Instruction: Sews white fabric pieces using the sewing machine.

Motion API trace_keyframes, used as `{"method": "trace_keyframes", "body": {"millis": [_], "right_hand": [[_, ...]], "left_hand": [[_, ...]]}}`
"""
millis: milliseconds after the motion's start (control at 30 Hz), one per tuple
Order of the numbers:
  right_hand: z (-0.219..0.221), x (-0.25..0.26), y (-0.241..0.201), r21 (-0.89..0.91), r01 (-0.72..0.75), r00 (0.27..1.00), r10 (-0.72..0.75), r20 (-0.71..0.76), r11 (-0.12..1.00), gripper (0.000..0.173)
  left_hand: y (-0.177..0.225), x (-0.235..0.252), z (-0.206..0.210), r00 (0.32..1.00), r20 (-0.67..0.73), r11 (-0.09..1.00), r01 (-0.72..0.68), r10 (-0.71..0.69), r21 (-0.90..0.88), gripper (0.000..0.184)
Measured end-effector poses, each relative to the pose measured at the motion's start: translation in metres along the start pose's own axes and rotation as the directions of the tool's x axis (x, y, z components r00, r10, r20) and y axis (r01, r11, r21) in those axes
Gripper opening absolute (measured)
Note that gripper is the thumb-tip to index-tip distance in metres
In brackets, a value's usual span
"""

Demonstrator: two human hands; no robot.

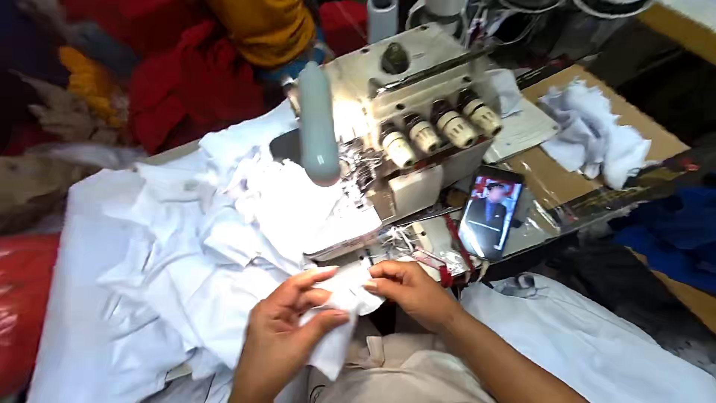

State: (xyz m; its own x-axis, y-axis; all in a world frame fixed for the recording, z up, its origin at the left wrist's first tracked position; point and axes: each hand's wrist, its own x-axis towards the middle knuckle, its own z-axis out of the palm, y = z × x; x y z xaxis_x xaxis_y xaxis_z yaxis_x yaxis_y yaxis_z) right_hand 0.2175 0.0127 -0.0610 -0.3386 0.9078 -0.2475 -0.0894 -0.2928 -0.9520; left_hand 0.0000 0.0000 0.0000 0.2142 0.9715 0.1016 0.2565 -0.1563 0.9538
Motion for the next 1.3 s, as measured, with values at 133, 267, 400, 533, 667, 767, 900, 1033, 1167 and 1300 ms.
{"method": "trace_keyframes", "body": {"millis": [133,267,400,533,667,767,900,1033,1167,1300], "right_hand": [[0.005,-0.002,0.002,0.087,0.009,0.999,-0.005,-0.050,0.996,0.010],[0.003,-0.004,0.001,0.206,-0.045,0.994,0.064,-0.088,0.978,0.004],[0.004,-0.002,0.010,0.359,-0.116,0.988,0.144,-0.052,0.926,0.009],[0.003,-0.001,0.018,0.226,-0.125,0.985,0.149,-0.091,0.966,0.010],[-0.001,-0.003,0.020,0.083,-0.048,0.989,0.059,-0.134,0.995,0.009],[-0.002,-0.004,0.016,0.094,-0.050,0.988,0.063,-0.138,0.994,0.005],[0.000,-0.007,0.010,0.155,-0.083,0.985,0.105,-0.137,0.984,0.006],[0.000,-0.010,0.010,0.191,-0.102,0.987,0.123,-0.104,0.976,0.010],[-0.003,-0.011,0.013,0.207,-0.117,0.987,0.136,-0.081,0.971,0.010],[-0.004,-0.011,0.014,0.189,-0.115,0.989,0.130,-0.072,0.975,0.011]], "left_hand": [[-0.013,0.010,0.016,0.998,-0.025,0.975,-0.049,0.056,0.216,0.021],[-0.001,0.007,0.020,0.982,0.159,0.982,-0.078,0.106,-0.171,0.013],[-0.004,0.010,0.023,0.987,0.161,0.989,0.003,0.021,-0.146,0.031],[-0.042,0.018,0.025,0.948,-0.030,0.939,0.317,-0.316,0.134,0.021],[-0.045,0.013,0.025,0.957,-0.031,0.956,0.291,-0.290,0.027,0.008],[-0.028,0.006,0.028,0.991,0.129,0.969,0.064,-0.033,-0.240,0.005],[-0.021,0.007,0.034,0.985,0.174,0.973,0.037,0.004,-0.229,0.006],[-0.037,0.017,0.040,0.945,0.000,0.944,0.327,-0.327,-0.044,0.010],[-0.040,0.019,0.041,0.933,0.009,0.932,0.359,-0.359,-0.041,0.012],[-0.040,0.019,0.042,0.927,0.014,0.925,0.375,-0.375,-0.056,0.013]]}}
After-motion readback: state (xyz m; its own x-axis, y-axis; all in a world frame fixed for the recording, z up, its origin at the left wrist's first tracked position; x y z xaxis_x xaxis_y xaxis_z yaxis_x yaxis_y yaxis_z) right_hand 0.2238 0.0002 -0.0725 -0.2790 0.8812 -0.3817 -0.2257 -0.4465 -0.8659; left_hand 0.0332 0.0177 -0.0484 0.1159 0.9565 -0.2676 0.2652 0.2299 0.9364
